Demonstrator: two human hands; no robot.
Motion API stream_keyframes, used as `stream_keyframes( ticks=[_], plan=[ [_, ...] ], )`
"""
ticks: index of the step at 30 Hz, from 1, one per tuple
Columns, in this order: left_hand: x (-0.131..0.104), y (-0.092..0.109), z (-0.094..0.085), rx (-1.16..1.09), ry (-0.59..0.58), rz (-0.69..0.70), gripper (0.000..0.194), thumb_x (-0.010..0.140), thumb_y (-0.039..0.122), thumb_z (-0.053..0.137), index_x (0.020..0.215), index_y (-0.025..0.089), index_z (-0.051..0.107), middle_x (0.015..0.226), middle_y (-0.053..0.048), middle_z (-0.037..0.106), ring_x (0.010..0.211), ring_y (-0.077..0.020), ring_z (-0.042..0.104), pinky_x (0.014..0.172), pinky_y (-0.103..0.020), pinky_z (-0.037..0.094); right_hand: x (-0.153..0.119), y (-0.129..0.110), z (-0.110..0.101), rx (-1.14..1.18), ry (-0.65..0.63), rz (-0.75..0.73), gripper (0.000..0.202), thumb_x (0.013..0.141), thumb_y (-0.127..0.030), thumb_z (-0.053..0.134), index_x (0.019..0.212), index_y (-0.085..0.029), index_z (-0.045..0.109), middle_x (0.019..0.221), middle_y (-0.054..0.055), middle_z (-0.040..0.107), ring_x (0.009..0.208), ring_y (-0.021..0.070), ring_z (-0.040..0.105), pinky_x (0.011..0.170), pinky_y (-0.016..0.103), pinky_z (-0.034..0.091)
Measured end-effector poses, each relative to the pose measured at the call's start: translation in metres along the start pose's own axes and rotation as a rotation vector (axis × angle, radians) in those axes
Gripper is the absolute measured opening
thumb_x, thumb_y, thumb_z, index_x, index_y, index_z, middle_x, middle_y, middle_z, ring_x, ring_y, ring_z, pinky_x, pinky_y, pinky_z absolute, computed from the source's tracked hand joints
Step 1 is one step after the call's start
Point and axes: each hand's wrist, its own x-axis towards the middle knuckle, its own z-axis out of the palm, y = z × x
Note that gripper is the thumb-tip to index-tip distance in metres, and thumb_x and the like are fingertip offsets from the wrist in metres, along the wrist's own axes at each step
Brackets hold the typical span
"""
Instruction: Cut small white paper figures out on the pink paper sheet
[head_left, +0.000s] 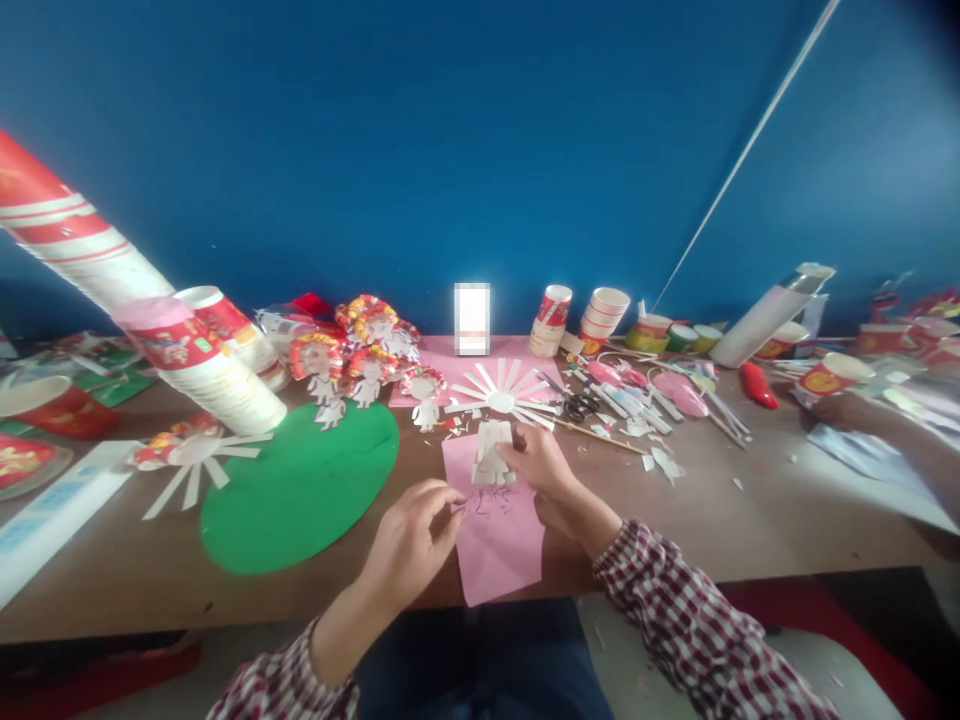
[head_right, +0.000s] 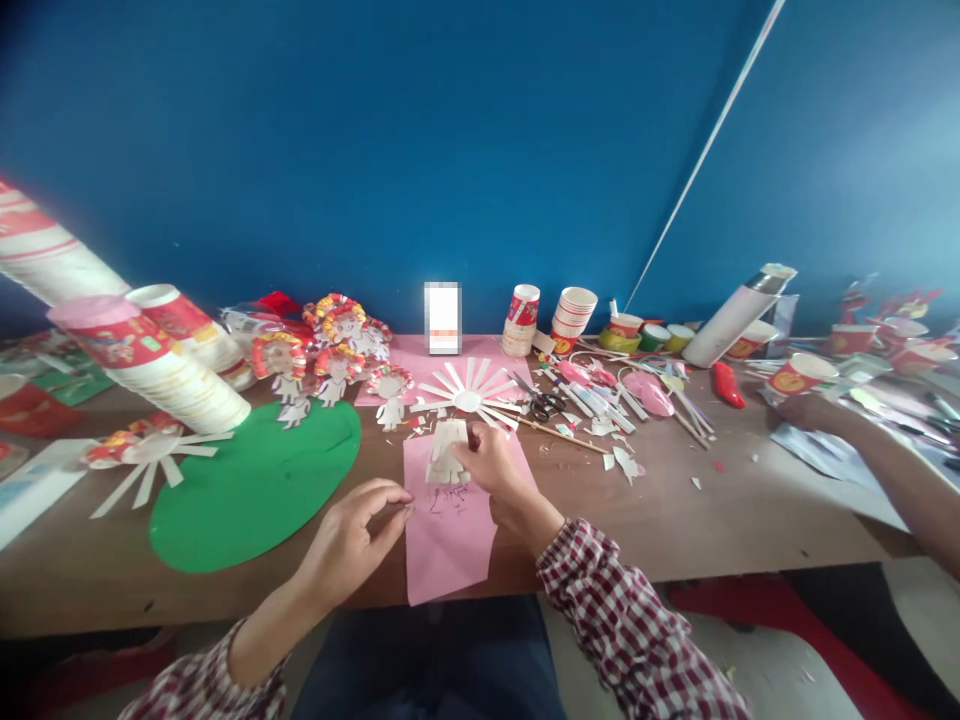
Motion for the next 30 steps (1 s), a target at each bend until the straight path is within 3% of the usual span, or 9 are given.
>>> stream_keyframes(
  ticks=[3, 8, 16, 22, 30],
  plan=[
    [0.004, 0.0, 0.002, 0.12, -0.011, 0.113, 0.016, 0.093, 0.023, 0.051, 0.1, 0.018, 0.065, 0.101, -0.009, 0.069, 0.096, -0.0225, 0.064, 0.086, -0.037, 0.052, -0.009, -0.004, 0.005, -0.081, -0.037, 0.003, 0.025, 0.073, -0.022, 0.057, 0.058, -0.021, 0.037, 0.056, -0.006, 0.04, 0.054, 0.0097, 0.039, 0.052, 0.023, 0.028],
    [0.013, -0.006, 0.017, 0.221, -0.162, 0.216, 0.023, 0.096, 0.031, 0.052, 0.108, 0.017, 0.065, 0.105, -0.01, 0.068, 0.1, -0.0252, 0.06, 0.09, -0.042, 0.05, -0.012, -0.011, 0.008, -0.21, -0.101, 0.015, 0.025, 0.073, -0.019, 0.058, 0.059, -0.021, 0.037, 0.054, -0.007, 0.04, 0.052, 0.0099, 0.039, 0.051, 0.024, 0.024],
    [0.019, -0.007, 0.036, 0.294, -0.215, 0.215, 0.028, 0.091, 0.028, 0.059, 0.116, 0.016, 0.06, 0.121, -0.011, 0.065, 0.115, -0.0283, 0.055, 0.105, -0.048, 0.041, -0.007, -0.024, 0.01, -0.361, -0.114, 0.034, 0.024, 0.072, -0.016, 0.059, 0.057, -0.02, 0.04, 0.054, -0.005, 0.045, 0.053, 0.0101, 0.042, 0.051, 0.024, 0.023],
    [0.019, -0.01, 0.037, 0.31, -0.222, 0.205, 0.029, 0.091, 0.031, 0.059, 0.117, 0.02, 0.059, 0.121, -0.01, 0.065, 0.119, -0.0282, 0.055, 0.107, -0.05, 0.038, -0.005, -0.026, 0.014, -0.421, -0.145, 0.026, 0.02, 0.074, -0.016, 0.058, 0.058, -0.019, 0.048, 0.056, -0.003, 0.05, 0.055, 0.0112, 0.044, 0.054, 0.024, 0.026],
    [0.016, -0.012, 0.039, 0.33, -0.237, 0.192, 0.029, 0.091, 0.033, 0.059, 0.117, 0.019, 0.058, 0.121, -0.011, 0.064, 0.117, -0.0277, 0.056, 0.107, -0.05, 0.037, -0.009, -0.047, 0.006, -0.516, -0.168, -0.005, 0.02, 0.077, -0.017, 0.06, 0.059, -0.018, 0.05, 0.056, 0.0, 0.053, 0.053, 0.0114, 0.042, 0.053, 0.026, 0.025]
  ],
)
